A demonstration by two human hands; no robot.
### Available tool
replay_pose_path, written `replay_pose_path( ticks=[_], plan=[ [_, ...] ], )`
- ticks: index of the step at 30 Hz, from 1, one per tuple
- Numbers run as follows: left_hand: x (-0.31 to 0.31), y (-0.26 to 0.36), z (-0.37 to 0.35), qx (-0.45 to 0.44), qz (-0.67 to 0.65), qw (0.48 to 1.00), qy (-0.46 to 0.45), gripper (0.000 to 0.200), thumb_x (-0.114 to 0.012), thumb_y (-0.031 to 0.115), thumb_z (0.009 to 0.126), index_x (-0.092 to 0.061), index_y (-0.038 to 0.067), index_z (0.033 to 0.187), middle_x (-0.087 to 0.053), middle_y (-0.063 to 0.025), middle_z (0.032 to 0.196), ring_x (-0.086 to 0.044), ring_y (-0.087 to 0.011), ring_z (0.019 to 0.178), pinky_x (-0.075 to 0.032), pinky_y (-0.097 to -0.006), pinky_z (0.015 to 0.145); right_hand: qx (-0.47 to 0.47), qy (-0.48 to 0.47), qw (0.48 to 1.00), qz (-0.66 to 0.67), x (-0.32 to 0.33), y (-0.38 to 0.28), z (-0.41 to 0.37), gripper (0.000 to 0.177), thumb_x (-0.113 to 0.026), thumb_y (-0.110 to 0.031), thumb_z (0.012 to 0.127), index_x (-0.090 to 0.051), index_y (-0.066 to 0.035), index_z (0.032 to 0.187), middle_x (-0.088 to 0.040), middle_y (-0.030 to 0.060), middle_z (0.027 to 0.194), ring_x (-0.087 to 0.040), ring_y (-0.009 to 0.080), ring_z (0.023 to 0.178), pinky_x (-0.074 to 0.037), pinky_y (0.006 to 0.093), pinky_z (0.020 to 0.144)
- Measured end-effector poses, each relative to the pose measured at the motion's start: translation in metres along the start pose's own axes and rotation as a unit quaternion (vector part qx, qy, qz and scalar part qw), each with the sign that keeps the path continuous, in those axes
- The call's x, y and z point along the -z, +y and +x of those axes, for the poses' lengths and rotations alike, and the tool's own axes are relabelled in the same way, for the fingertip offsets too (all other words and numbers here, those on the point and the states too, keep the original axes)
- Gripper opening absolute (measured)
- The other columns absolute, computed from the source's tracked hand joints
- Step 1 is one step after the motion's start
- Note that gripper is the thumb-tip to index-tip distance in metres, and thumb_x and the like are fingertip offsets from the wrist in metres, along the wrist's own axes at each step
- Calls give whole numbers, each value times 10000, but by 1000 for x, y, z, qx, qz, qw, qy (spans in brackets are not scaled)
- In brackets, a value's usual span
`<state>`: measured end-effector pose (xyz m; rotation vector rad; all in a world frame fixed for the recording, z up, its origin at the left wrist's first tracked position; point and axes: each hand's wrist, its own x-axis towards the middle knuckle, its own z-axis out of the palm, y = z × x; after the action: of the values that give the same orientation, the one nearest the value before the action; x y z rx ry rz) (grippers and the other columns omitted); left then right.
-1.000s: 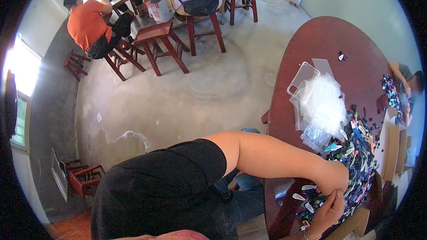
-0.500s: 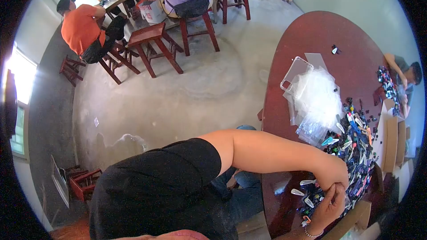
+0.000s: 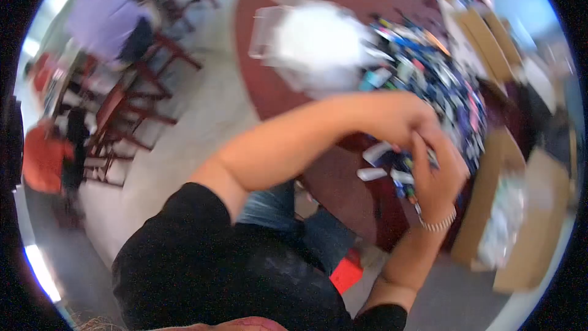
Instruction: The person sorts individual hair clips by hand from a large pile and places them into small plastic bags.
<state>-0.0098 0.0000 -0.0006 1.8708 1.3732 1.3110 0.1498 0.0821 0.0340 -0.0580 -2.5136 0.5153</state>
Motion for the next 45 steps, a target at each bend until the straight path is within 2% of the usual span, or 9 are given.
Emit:
replay_pose_path(
  ticks=[1,5,10,14,16,19,23,33,45],
  plan=[
    [2,8,-2,81,-14,997,0,187,-703,141,732,-648,38,878,-635,-53,690,-603,-130,618,-479,-302,574,-5,17,1000,22,0,-1,2,100,-635,-17,868,-661,40,946,-697,148,889,-685,215,812,-520,290,745],
    [-2,5,-3,137,-55,989,-31,263,-712,96,751,-625,29,990,-652,-57,869,-601,-126,808,-491,-288,724,-27,29,997,61,1,7,-1,78,-679,-68,831,-671,-15,887,-682,134,801,-672,247,699,-515,299,636],
    [-6,2,-3,135,-79,987,-48,332,-708,42,782,-622,13,1101,-661,-44,965,-607,-114,896,-496,-273,818,-13,48,994,102,6,7,-2,79,-671,-39,835,-672,-2,905,-678,126,801,-666,209,675,-514,276,611],
    [-2,0,-3,159,-96,982,33,356,-776,122,783,-635,14,1092,-677,-39,897,-635,-102,825,-513,-257,770,-63,175,975,122,12,6,-2,104,-663,-12,850,-669,37,941,-682,101,830,-648,118,718,-513,240,646],
    [2,-2,-2,201,-7,967,156,353,-782,128,778,-632,-2,1070,-675,-47,873,-630,-103,818,-509,-245,746,-87,168,973,131,18,12,-5,141,-677,-6,832,-666,26,969,-681,94,850,-648,112,744,-513,238,646],
    [7,-7,-2,216,-33,957,193,356,-788,146,780,-631,-13,1058,-668,-52,864,-622,-100,808,-503,-239,723,-27,-96,994,50,16,23,-10,253,-697,-11,771,-663,-39,1020,-680,94,924,-662,196,755,-524,296,665],
    [5,-12,-2,207,-37,956,206,364,-794,163,781,-633,-9,1058,-661,-50,874,-621,-104,816,-508,-247,729,15,-192,981,-10,6,10,-10,262,-669,-21,738,-676,-61,997,-657,84,944,-637,285,869,-516,376,753],
    [3,-9,-3,209,-33,960,183,397,-801,174,770,-634,-12,1078,-665,-71,906,-628,-119,839,-519,-263,749,-26,-260,960,-102,1,8,-11,325,-639,-12,757,-670,-96,1069,-614,76,950,-631,287,861,-514,387,748],
    [2,-8,-3,198,-2,966,169,379,-806,164,756,-656,7,1066,-674,-65,878,-630,-113,813,-519,-265,743,-5,-234,970,-71,-9,21,-14,169,-590,-70,787,-634,-86,950,-619,111,871,-649,323,791,-529,424,690]
  ],
)
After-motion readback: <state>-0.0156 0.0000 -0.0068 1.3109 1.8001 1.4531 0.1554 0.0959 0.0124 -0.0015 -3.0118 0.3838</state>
